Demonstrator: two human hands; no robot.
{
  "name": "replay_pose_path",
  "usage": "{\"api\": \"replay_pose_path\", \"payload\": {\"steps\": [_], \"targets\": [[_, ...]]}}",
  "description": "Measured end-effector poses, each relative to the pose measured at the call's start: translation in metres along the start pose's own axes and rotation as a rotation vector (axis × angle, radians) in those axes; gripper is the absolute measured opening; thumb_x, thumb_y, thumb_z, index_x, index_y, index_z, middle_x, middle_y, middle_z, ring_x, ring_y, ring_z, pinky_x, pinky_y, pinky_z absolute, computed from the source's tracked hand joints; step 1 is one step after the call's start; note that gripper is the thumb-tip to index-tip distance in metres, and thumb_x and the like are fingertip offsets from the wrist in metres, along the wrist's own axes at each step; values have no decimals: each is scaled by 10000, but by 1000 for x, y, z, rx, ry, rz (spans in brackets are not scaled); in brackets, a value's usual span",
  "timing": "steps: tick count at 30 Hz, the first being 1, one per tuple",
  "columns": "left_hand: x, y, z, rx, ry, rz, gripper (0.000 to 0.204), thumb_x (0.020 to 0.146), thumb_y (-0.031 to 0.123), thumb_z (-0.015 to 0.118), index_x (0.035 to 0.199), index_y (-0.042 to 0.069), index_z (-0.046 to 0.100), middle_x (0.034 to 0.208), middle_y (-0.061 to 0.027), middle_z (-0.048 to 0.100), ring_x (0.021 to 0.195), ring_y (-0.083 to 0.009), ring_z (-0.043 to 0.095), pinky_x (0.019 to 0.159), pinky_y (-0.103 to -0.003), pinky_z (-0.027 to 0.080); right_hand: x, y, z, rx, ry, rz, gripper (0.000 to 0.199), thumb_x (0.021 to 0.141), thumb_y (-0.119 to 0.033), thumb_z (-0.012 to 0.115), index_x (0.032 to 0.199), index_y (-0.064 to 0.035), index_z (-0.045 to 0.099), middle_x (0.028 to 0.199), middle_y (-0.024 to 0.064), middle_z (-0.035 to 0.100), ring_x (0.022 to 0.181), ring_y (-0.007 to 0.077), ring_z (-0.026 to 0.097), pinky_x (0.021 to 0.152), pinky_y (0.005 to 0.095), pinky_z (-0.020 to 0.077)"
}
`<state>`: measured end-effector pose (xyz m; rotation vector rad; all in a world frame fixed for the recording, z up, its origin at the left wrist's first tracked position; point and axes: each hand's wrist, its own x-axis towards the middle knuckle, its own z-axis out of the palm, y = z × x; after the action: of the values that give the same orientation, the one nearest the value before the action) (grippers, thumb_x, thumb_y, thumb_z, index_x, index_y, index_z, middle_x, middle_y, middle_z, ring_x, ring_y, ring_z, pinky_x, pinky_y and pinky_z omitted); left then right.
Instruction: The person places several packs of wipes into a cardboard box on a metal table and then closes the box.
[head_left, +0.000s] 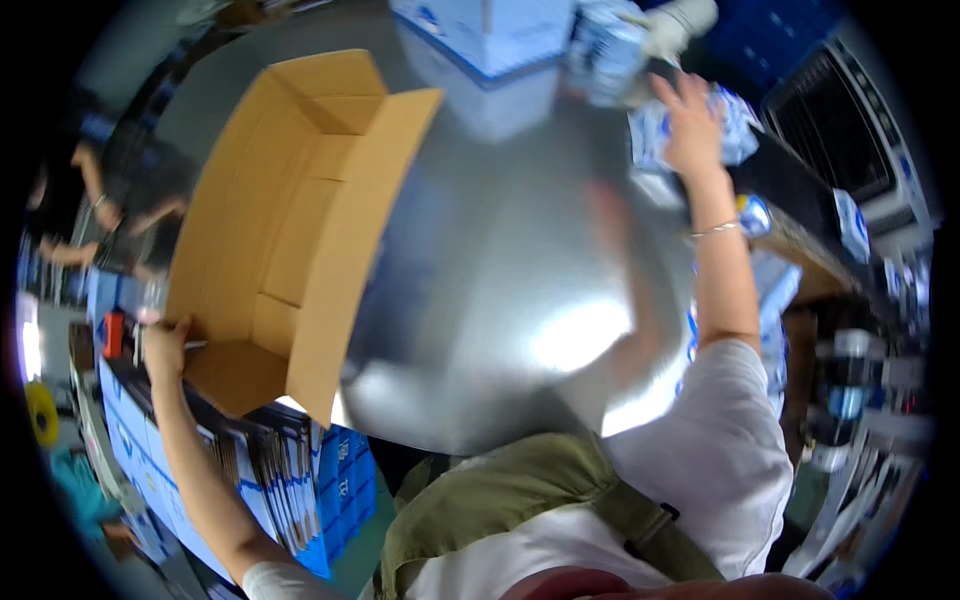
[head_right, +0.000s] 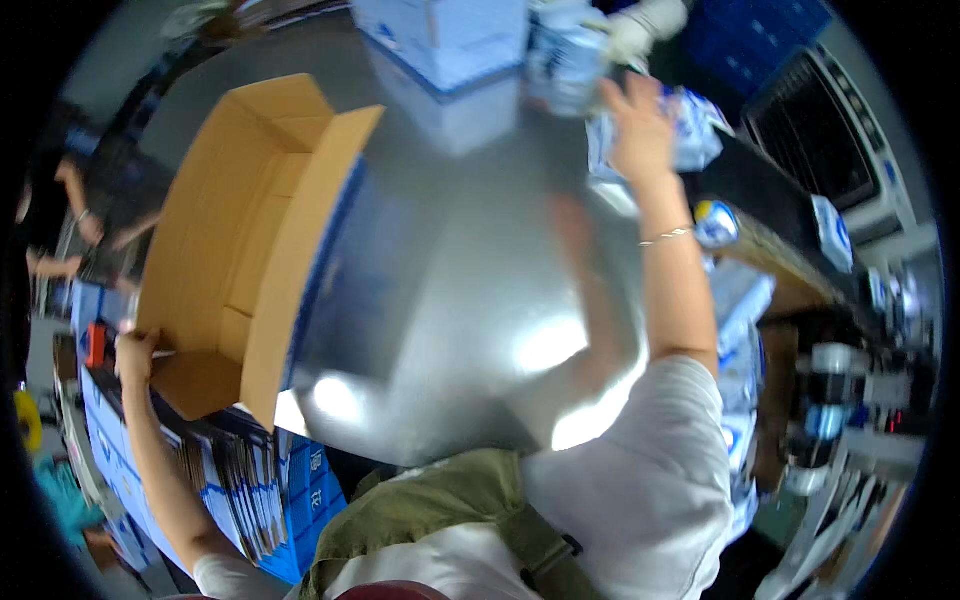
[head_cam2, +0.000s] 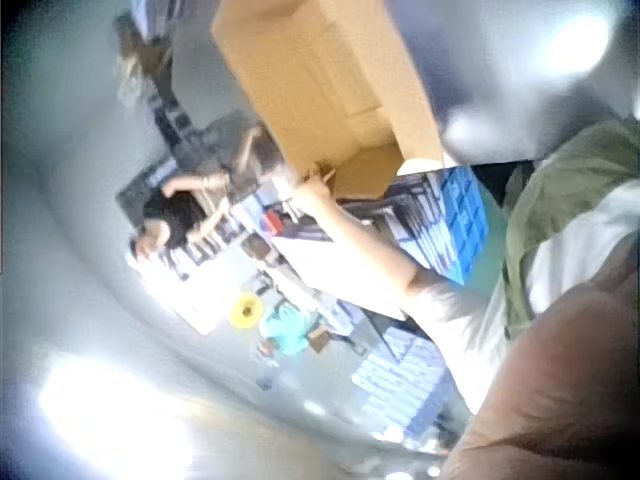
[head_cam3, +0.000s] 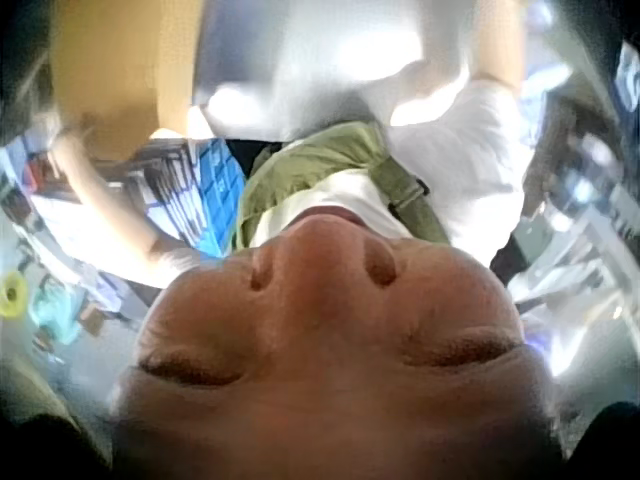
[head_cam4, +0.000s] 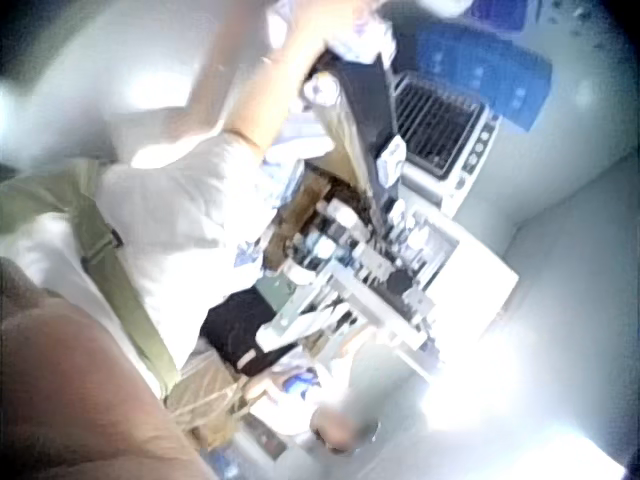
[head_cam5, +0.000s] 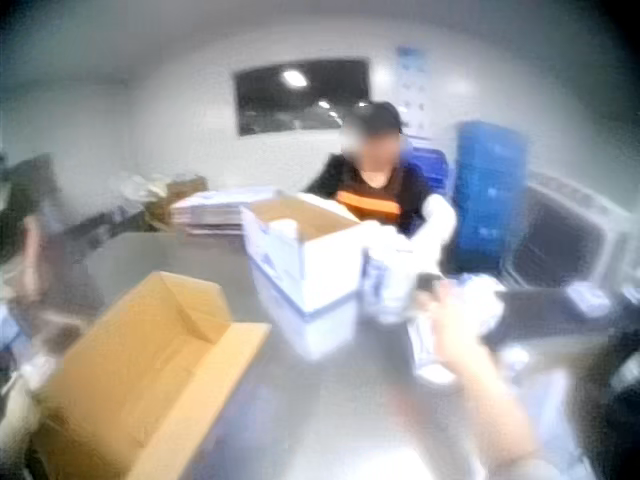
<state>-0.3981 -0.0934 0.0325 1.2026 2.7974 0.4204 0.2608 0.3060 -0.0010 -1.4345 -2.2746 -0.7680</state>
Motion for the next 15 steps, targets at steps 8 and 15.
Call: {"api": "replay_pose_path", "payload": {"steps": [8, 15], "targets": [[-10, 107, -13, 329, -46, -183, 240, 813, 178, 547, 909, 57, 731, 998, -169, 700, 941, -304, 685, 765, -421, 555, -71, 139, 188, 370, -55, 42, 896, 587, -203, 799, 1385, -65, 414, 1343, 241, 475, 1242, 424, 439, 1049, 482, 355], [-48, 92, -12, 72, 42, -281, 196, 780, 101, 633, 948, 101, 732, 1029, -102, 703, 978, -243, 678, 785, -339, 545, -110, -81, 6, 450, 161, -296, 523, 625, -373, 792, 983, -20, 647, 957, 199, 622, 969, 372, 595, 835, 476, 486]]}}
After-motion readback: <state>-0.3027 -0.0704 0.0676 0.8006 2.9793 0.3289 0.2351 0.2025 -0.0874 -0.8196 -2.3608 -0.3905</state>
